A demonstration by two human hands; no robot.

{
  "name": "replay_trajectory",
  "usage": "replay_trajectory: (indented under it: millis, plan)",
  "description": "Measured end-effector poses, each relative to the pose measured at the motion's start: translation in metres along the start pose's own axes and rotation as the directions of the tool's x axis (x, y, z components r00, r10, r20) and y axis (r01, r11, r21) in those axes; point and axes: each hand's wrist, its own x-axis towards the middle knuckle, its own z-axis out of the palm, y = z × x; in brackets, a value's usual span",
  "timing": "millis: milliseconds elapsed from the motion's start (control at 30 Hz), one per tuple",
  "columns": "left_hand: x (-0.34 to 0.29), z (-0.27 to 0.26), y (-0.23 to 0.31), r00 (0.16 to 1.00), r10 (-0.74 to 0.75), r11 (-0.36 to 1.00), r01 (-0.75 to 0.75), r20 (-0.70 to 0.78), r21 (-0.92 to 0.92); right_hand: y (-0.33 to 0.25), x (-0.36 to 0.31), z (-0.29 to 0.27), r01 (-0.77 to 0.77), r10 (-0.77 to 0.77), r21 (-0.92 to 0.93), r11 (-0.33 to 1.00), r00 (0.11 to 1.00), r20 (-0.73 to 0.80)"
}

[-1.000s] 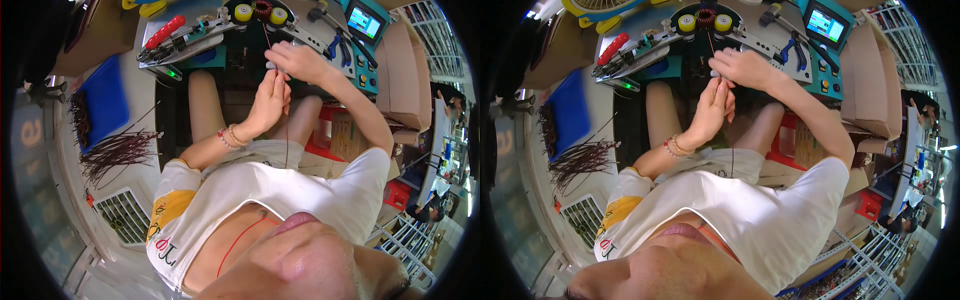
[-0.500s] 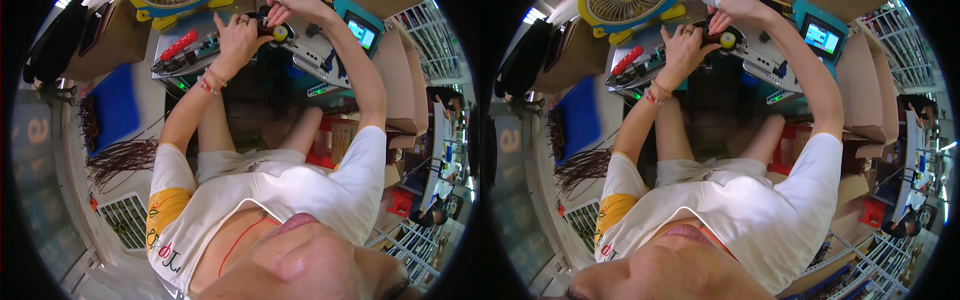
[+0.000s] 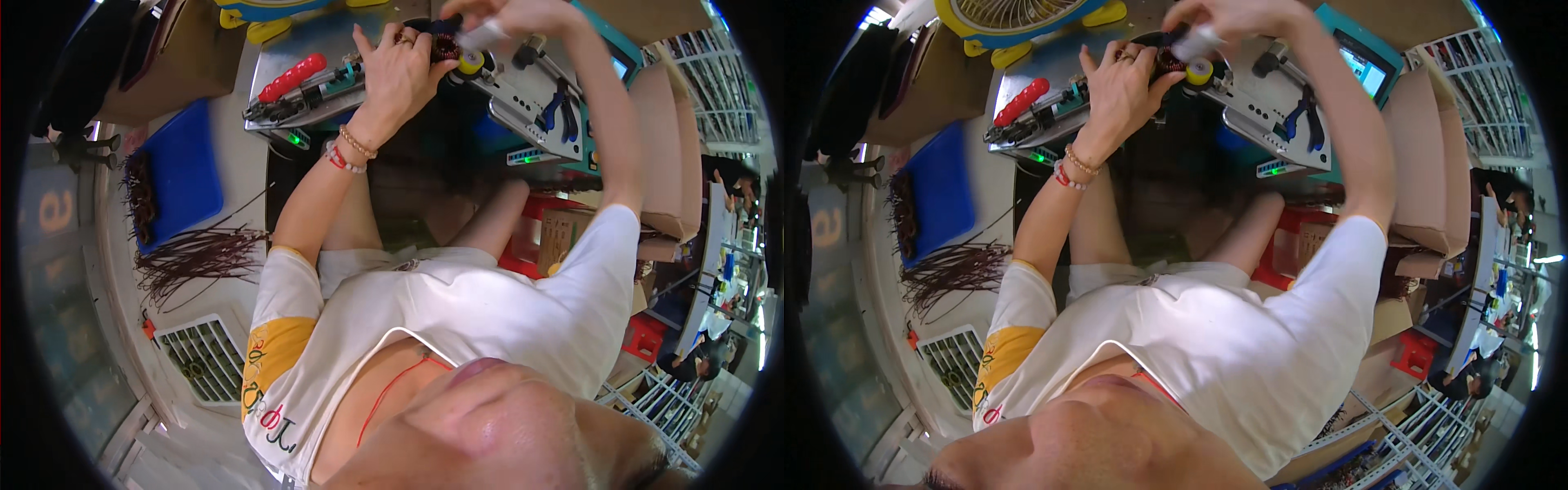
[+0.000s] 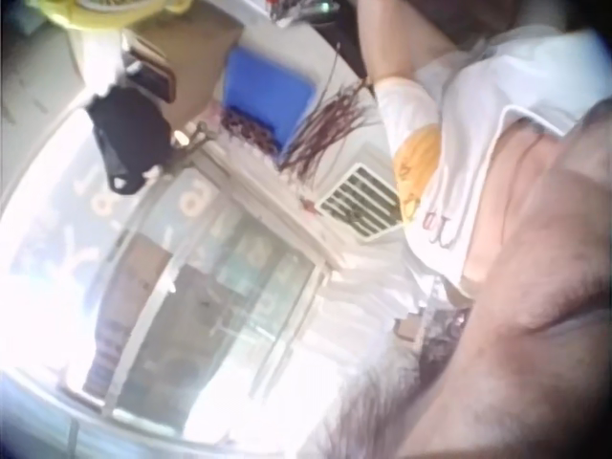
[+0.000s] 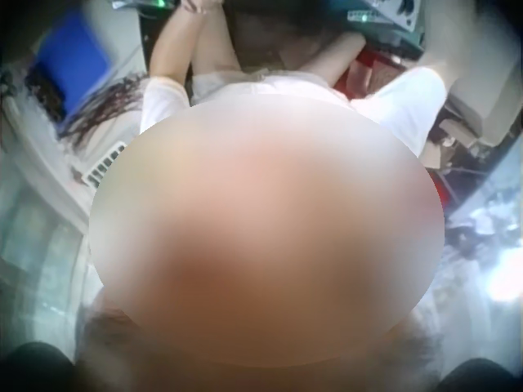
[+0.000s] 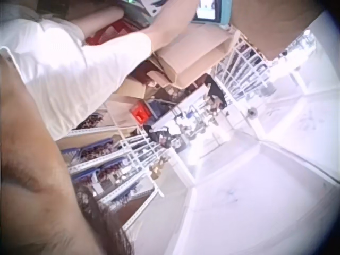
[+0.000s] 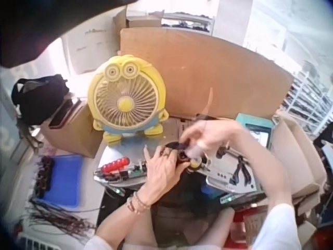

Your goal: The recorder is threading and organizing electrical wires into an industrial wire-processing machine.

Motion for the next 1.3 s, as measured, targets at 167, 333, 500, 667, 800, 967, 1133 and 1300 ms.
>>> replay_trajectory:
  millis: [167, 333, 500, 667, 800, 967, 1133, 1300]
  plan:
    - [-0.079, 0.018, 0.032, 0.933, -0.082, 0.902, -0.081, -0.351, -0.424, 0.012, -0.128, 0.054, -0.081, 0.026, -0.48, 0.873, 0.993, -0.119]
    - [-0.073, 0.092, 0.03, 0.92, -0.369, 0.818, 0.253, -0.133, -0.516, 0.007, -0.173, 0.129, -0.112, 0.026, -0.515, 0.85, 0.985, -0.172]
    - [-0.089, 0.025, 0.067, 0.698, -0.349, 0.094, 0.69, 0.625, -0.718, 0.013, -0.185, 0.137, -0.081, 0.027, -0.408, 0.91, 0.99, -0.136]
    - [0.046, -0.032, -0.022, 0.625, 0.375, -0.872, 0.488, 0.685, 0.032, 0.005, -0.146, 0.123, 0.063, -0.103, -0.367, 0.928, 0.991, -0.089]
    - [0.067, -0.059, 0.016, 0.68, 0.236, -0.884, 0.447, 0.694, -0.137, 0.015, -0.112, 0.097, 0.014, -0.154, -0.482, 0.876, 0.955, -0.252]
    - [0.009, -0.049, 0.01, 0.84, -0.266, 0.015, 0.494, 0.472, -0.87, 0.017, -0.034, 0.093, 0.234, -0.424, -0.369, 0.9, 0.669, -0.611]
    - [0.003, -0.029, 0.005, 0.98, 0.043, 0.998, -0.05, -0.194, -0.028, -0.038, -0.017, 0.062, 0.222, -0.15, 0.042, 0.974, 0.775, -0.614]
    - [0.01, 0.004, -0.002, 1.0, -0.007, 0.964, 0.004, -0.014, -0.265, 0.031, 0.027, -0.008, 0.464, -0.407, 0.222, 0.858, 0.876, -0.258]
